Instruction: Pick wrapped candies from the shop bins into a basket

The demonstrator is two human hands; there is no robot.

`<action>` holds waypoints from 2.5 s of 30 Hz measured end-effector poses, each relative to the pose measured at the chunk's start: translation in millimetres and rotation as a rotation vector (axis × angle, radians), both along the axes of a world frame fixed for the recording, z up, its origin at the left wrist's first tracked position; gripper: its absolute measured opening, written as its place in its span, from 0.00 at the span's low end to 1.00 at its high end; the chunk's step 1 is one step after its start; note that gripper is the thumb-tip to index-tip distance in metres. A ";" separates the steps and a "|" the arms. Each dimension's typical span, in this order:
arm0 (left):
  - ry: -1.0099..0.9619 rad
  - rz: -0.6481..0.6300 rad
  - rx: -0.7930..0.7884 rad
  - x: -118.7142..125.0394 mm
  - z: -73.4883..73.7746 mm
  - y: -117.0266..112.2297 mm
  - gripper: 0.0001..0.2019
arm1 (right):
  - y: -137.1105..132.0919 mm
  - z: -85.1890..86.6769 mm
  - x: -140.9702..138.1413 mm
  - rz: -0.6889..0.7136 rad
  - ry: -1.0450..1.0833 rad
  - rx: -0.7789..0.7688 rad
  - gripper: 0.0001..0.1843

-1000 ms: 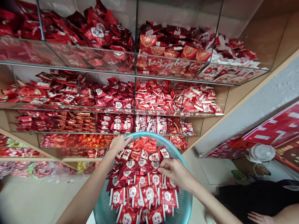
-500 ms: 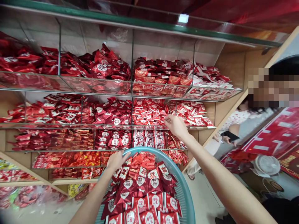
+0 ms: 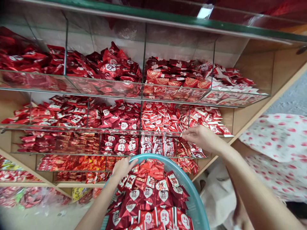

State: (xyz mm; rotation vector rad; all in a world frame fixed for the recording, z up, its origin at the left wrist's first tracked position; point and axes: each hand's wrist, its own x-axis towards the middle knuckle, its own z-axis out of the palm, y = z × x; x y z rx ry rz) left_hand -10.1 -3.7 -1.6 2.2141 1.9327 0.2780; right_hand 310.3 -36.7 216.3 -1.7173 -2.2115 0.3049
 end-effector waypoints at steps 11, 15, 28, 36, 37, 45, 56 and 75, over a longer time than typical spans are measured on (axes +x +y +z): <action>-0.028 0.003 -0.013 -1.1 5.2 0.1 0.33 | 78.5 -28.0 -46.3 -0.181 -0.232 0.249 0.08; -0.024 0.004 -0.025 -1.3 4.4 1.1 0.32 | 78.9 -32.7 -47.5 -0.192 -0.296 0.299 0.08; -0.032 0.012 -0.051 -0.5 7.4 -0.2 0.32 | 70.0 -16.5 -26.6 -0.178 -0.062 0.450 0.10; -0.032 0.003 -0.030 -2.1 0.2 1.3 0.33 | 55.9 -12.5 -34.7 -0.180 0.550 0.191 0.14; -0.032 0.001 -0.024 -2.2 -0.9 1.5 0.32 | 55.5 -14.3 -36.5 -0.175 0.602 0.184 0.14; -0.019 -0.012 -0.008 -1.7 1.9 1.1 0.35 | 43.9 -15.6 -53.4 -0.200 0.887 0.237 0.11; 0.014 -0.020 -0.073 1.7 8.4 0.2 0.36 | -25.3 -92.7 -107.3 -0.105 1.623 -0.726 0.06; 0.071 -0.014 -0.099 4.2 8.1 3.9 0.36 | -72.8 -155.4 -124.2 -0.015 1.645 -1.092 0.08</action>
